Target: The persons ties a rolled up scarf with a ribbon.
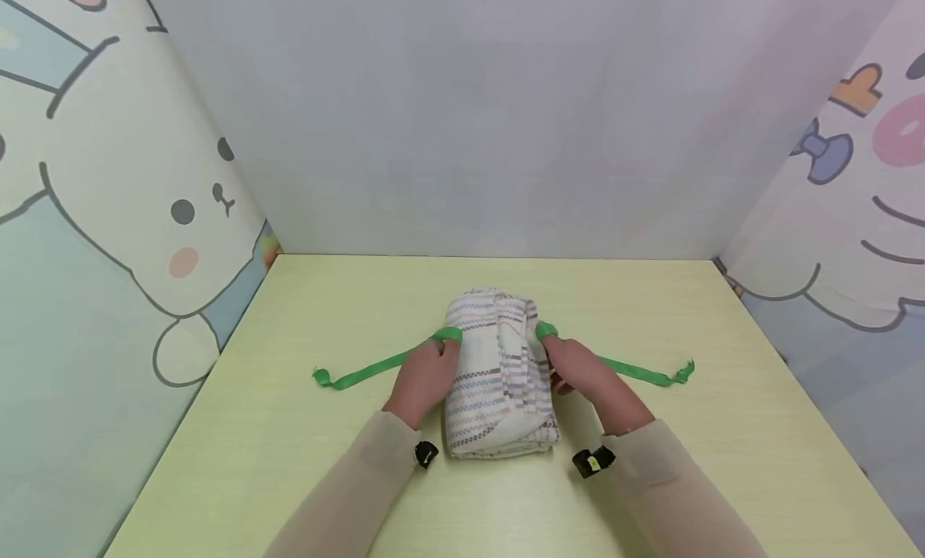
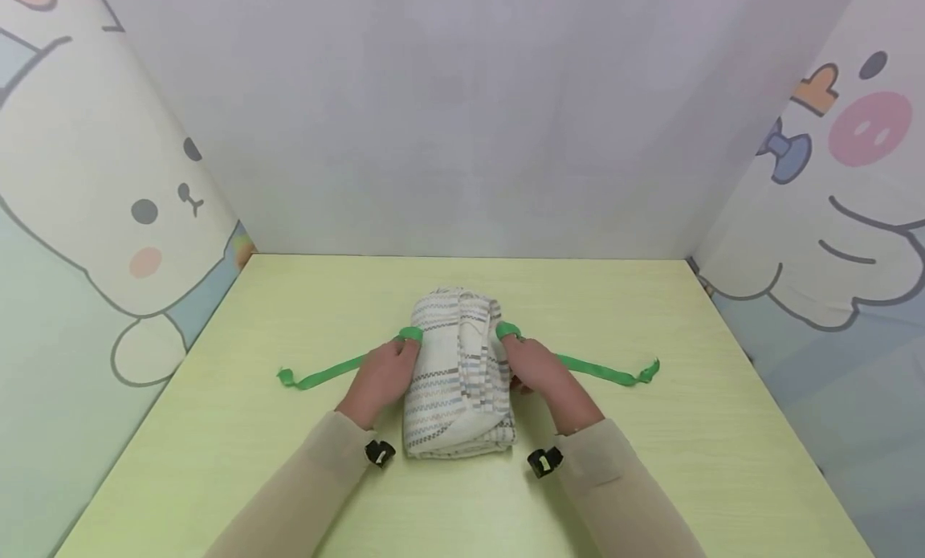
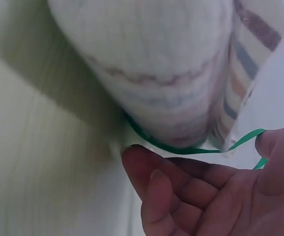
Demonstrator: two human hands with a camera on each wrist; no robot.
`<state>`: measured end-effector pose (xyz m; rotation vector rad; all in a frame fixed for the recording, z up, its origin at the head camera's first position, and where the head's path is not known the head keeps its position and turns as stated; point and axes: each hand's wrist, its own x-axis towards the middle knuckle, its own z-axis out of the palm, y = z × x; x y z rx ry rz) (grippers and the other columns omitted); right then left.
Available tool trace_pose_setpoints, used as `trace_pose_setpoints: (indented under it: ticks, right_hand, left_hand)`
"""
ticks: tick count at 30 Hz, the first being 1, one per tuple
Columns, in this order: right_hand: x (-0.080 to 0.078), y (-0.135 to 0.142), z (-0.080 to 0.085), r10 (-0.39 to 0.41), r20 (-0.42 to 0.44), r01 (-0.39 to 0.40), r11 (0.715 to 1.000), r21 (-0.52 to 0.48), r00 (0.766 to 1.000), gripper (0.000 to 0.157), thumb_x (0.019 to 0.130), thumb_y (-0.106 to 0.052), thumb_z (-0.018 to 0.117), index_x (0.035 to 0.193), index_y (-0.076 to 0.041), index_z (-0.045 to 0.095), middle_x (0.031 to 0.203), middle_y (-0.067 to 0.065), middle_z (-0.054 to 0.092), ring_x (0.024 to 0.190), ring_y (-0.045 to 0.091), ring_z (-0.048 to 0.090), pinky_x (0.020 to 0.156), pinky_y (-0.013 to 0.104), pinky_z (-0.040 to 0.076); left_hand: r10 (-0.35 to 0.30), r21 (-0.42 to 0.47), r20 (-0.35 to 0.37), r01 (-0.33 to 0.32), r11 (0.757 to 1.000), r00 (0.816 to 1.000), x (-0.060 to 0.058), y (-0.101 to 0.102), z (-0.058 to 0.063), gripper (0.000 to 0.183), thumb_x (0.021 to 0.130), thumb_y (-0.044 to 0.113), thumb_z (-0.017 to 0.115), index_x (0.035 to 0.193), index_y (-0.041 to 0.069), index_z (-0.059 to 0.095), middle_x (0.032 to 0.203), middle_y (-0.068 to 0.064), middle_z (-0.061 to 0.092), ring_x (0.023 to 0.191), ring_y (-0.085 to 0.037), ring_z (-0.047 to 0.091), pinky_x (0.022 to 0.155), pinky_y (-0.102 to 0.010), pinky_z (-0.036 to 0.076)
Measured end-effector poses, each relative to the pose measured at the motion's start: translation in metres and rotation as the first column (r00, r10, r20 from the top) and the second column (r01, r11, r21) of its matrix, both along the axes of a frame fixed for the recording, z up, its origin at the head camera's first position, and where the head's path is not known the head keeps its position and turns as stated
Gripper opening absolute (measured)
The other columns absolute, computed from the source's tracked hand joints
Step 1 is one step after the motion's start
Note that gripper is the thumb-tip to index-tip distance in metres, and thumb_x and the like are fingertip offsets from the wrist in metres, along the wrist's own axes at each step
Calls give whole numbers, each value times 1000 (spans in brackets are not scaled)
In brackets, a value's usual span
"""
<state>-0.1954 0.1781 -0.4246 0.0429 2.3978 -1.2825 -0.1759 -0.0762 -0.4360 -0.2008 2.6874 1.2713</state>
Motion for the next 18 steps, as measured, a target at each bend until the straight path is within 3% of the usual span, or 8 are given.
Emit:
trace_pose_setpoints:
  ticks: [3,5,7,8,9,12,15,18]
  right_hand:
    - [0,-1,-1,-28,19,29,996,-90,999,61,110,-51,31,117,5,54,110,20,56,97,33,59,85,48,54]
    - [1,-3,-2,-66,38,71,982,-174,997,60,111,-46,31,132,7,49,122,23,51,111,37,55,98,50,49]
    - [0,-4,-4,-118,61,131,950,-284,991,55,112,-39,31,141,6,43,133,22,46,124,36,48,108,50,42]
    - [0,-4,-4,-146,78,165,920,-355,986,51,112,-35,31,141,6,42,137,21,45,128,34,46,111,48,39]
    - [0,-5,-5,-169,96,194,882,-430,981,44,112,-31,30,132,4,48,131,19,46,124,31,46,110,44,38]
    - [-1,-6,-5,-177,147,230,742,-630,973,29,113,-25,27,113,-5,48,121,10,43,113,21,41,97,33,37]
    - [2,-7,-4,-128,217,249,619,-745,968,36,112,-30,20,121,-8,47,120,6,37,107,17,36,89,29,34]
    - [7,-9,-3,-100,293,300,529,-794,951,58,110,-41,13,156,-8,28,134,3,33,115,15,35,93,27,34]
  left_hand:
    - [-17,108,-23,19,994,1000,4,3,-1,60,110,52,26,114,8,66,106,-16,66,97,-32,64,85,-47,51]
    - [-35,196,-31,40,980,999,6,5,-2,59,110,50,28,144,10,55,130,-18,62,116,-35,61,100,-53,46]
    - [-53,282,-35,61,958,998,8,7,-5,63,111,48,32,161,11,32,150,-16,50,130,-35,52,113,-55,36]
    - [-61,319,-34,69,945,998,8,9,-6,66,111,47,34,165,11,22,156,-15,43,135,-34,48,116,-55,32]
    - [-63,358,-25,68,931,998,8,10,-7,69,111,47,37,166,11,17,156,-15,42,132,-32,50,117,-54,30]
    - [-61,419,-14,61,906,998,8,13,-9,75,110,46,42,166,12,8,155,-14,40,129,-28,49,119,-51,27]
    - [-19,439,-10,21,898,1000,8,16,-10,74,108,46,47,167,18,11,158,-11,38,125,-27,52,116,-51,31]
    - [36,460,-35,-16,888,999,8,17,-11,67,108,41,50,166,23,20,164,-6,33,129,-28,50,114,-50,34]
